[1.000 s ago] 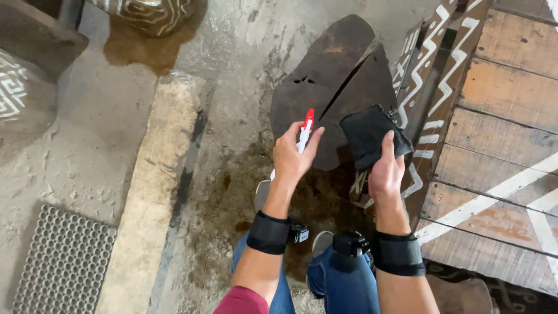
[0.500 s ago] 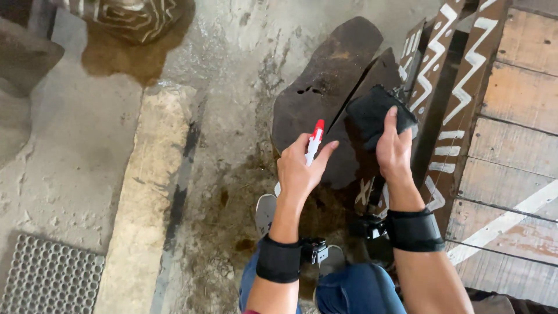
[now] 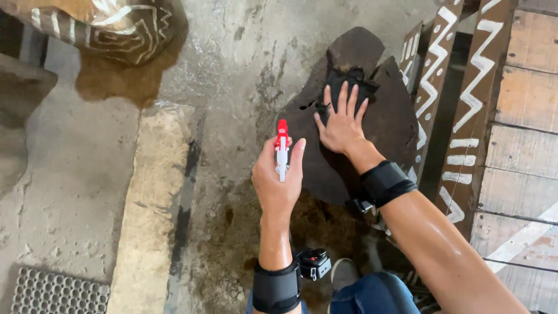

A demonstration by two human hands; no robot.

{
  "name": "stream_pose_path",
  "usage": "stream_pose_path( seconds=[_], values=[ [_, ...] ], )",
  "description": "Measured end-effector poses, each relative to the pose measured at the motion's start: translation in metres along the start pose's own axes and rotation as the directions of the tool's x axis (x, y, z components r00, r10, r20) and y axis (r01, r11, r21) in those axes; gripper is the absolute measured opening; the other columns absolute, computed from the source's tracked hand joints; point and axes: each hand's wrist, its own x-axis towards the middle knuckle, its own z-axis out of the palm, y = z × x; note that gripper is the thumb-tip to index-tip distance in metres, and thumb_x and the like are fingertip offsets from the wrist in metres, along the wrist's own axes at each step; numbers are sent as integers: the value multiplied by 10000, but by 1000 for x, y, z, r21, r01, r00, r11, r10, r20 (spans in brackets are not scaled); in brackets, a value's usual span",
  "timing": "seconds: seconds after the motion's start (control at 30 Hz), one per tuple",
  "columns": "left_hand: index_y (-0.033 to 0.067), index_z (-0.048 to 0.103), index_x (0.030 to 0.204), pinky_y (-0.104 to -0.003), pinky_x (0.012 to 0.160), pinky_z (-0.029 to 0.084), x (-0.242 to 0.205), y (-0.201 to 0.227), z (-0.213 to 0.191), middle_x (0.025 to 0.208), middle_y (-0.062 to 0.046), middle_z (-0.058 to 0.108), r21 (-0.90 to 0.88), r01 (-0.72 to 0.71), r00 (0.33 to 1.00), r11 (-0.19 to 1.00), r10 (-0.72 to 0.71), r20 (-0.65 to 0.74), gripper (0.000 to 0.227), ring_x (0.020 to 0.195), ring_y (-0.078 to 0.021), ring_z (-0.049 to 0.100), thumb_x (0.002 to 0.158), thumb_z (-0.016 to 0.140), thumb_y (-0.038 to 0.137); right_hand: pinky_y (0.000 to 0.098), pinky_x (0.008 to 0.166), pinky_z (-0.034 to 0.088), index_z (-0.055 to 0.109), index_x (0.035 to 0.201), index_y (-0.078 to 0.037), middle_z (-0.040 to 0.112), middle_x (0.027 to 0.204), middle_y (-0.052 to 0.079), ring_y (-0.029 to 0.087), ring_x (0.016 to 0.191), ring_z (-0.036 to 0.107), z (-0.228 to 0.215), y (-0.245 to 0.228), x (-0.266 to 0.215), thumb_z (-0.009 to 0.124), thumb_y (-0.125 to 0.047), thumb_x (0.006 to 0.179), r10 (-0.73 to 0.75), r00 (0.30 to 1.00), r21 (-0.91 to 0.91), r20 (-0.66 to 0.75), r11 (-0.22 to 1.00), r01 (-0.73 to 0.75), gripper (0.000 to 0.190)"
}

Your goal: The person sprays liquid from a white spray bottle onto a wooden table and several wooden stools, then wipes each surface with a cloth. The person moves between the table and stools, repeating the spray-and-wipe sequence on each item.

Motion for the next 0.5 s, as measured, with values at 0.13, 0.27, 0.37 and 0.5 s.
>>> stream_pose_path(
  seconds=[0.13,0.27,0.37,0.5],
  values=[
    [49,712,1044,-330,692,556,8,6,-5,877,-83,761,10,-87,996,996,87,-14,299,760,-194,733,889,825,279,715,1190,-41,23,1664,-187,-87,1702,233,474,1546,-137,-5,12,12,372,-542,1038,-34,999,20,-1,999,34,800],
    [39,699,1019,-311,626,528,15,11,-7,787,-64,717,-53,-53,999,997,54,1,273,634,-163,662,907,807,264,715,1202,-50,10,1665,-249,-107,1728,157,415,1571,-147,-27,22,44,331,-553,1043,94,995,77,46,992,-97,763],
    [38,698,1023,-298,611,516,21,9,-9,772,-57,706,-48,-70,998,996,70,-7,271,618,-144,645,905,809,255,717,1203,-58,-12,1664,-276,-151,1729,118,387,1573,-178,-40,28,63,321,-564,1034,179,978,97,107,977,-189,769],
    [44,703,1019,-291,579,491,32,10,-10,714,-54,679,-42,-11,1000,999,12,16,262,576,-131,596,894,815,245,714,1211,-65,-39,1668,-313,-209,1720,90,366,1569,-220,-50,43,90,331,-578,1020,229,965,117,126,963,-244,792]
  ],
)
